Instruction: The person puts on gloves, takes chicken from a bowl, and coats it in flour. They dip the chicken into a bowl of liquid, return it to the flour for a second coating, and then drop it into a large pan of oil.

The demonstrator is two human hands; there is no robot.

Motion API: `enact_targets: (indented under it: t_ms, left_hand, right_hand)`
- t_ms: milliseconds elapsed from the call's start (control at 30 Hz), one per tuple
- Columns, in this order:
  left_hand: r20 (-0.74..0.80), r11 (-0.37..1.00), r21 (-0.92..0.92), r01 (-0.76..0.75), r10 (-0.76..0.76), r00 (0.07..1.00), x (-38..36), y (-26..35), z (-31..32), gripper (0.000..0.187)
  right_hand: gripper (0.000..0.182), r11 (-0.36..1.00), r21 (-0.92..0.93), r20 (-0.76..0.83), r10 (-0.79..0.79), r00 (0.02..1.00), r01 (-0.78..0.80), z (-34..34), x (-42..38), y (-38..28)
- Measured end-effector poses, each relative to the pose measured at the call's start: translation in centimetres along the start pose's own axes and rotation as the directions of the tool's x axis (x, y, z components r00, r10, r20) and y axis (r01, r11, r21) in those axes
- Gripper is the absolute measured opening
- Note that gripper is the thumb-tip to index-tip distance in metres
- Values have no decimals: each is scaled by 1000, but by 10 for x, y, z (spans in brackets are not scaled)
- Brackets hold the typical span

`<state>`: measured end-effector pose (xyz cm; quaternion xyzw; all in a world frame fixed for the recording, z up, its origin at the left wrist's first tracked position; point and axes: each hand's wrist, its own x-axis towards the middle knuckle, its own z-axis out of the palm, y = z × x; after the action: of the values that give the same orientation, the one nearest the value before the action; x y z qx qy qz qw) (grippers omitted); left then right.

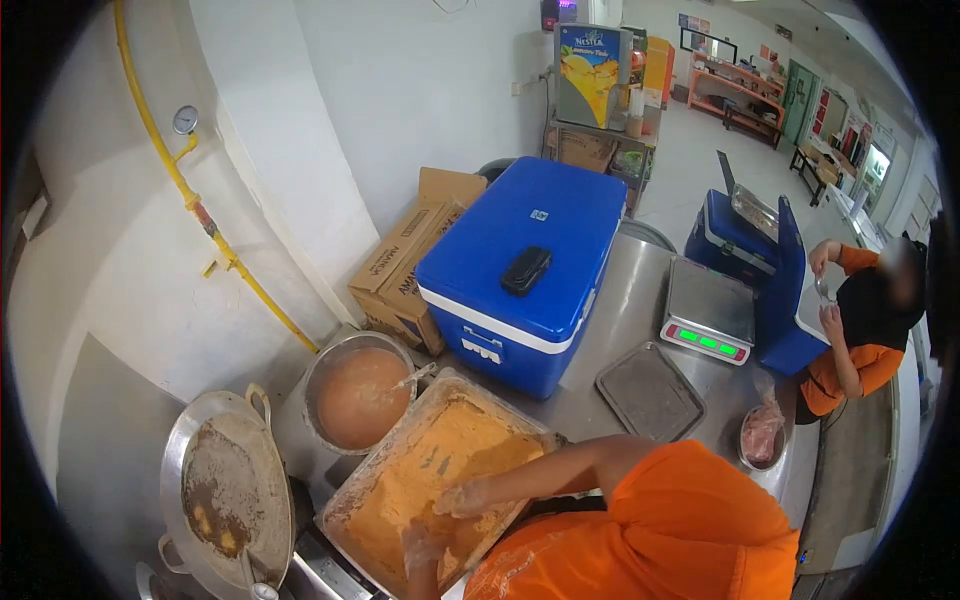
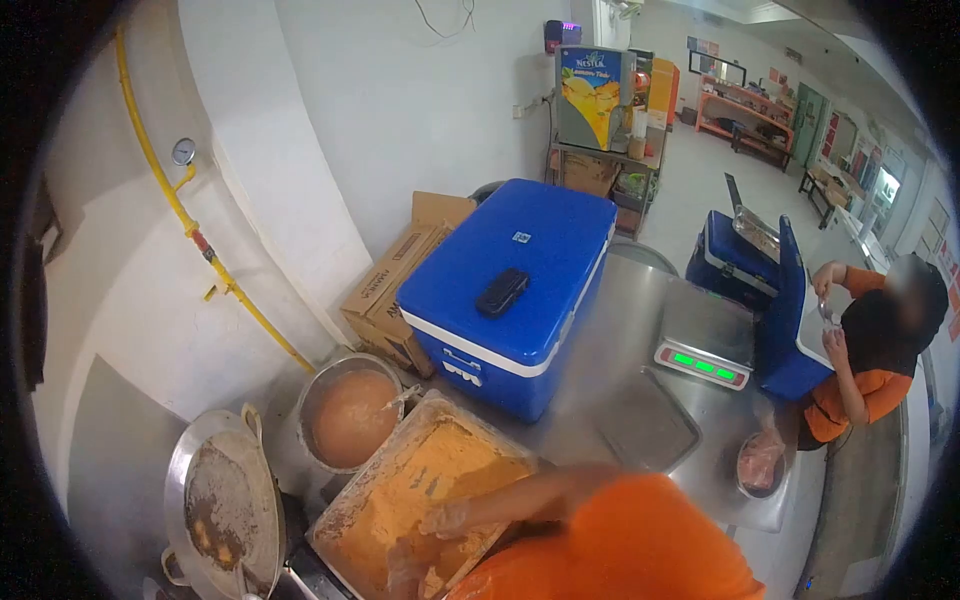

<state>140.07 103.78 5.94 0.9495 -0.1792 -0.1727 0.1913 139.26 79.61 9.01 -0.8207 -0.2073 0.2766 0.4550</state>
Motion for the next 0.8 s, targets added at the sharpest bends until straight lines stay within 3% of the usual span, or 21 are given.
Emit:
enact_targets:
  t_ms: [67, 167, 267, 367, 400, 433, 500, 567, 633, 667, 700, 733, 767, 800]
  left_hand:
    - [280, 991, 135, 20, -57, 958, -14, 3, -12, 33]
    - [517, 976, 207, -71, -48, 855, -24, -3, -6, 32]
    - [556, 950, 278, -141, -40, 830, -13, -5, 12, 30]
    - [381, 956, 285, -74, -42, 924, -5, -9, 17, 29]
    - [278, 968, 247, -28, -43, 960, -1, -9, 18, 28]
    - [186, 978, 208, 3, -43, 982, 3, -8, 16, 28]
    - [55, 988, 152, 32, -41, 998, 16, -2, 12, 27]
    - [-22, 988, 152, 30, -27, 999, 27, 9, 6, 26]
    - [-9, 942, 335, -22, 27, 1000, 32, 23, -10, 27]
    - [3, 906, 420, -49, 53, 999, 34, 29, -15, 27]
    - [-13, 941, 338, -21, 27, 1000, 31, 25, -11, 28]
    - [-28, 967, 255, 7, 0, 1000, 26, 18, -5, 29]
    - [-41, 985, 168, 34, -27, 999, 27, 11, 2, 29]
    - [-2, 980, 194, 36, -36, 999, 27, 14, 1, 31]
  right_hand:
    - [31, 984, 154, 111, 72, 991, -89, -9, -19, 25]
    - [30, 933, 53, 297, 325, 898, -355, -18, -33, 52]
    - [29, 851, 28, 377, 477, 794, -525, 2, -10, 68]
    - [28, 800, 173, 257, 527, 810, -575, 19, 30, 64]
    - [27, 904, -170, 232, 424, 875, -393, 16, 37, 50]
    - [26, 846, -503, 203, 315, 927, -177, 15, 47, 41]
    - [27, 781, -623, 94, 133, 987, -46, 26, 52, 29]
    - [29, 947, -275, -249, 98, 964, -167, 39, 63, 35]
    - [31, 892, -448, -450, -163, 878, -64, 50, 66, 34]
    - [33, 774, -619, -498, -256, 828, -133, 60, 67, 36]
    - [34, 627, -741, -540, -344, 768, -240, 74, 72, 46]
    - [33, 601, -778, -462, -348, 816, -184, 72, 65, 39]
    - [33, 644, -759, -365, -294, 883, -98, 64, 59, 34]
    - [32, 727, -686, -269, -210, 940, -34, 54, 53, 22]
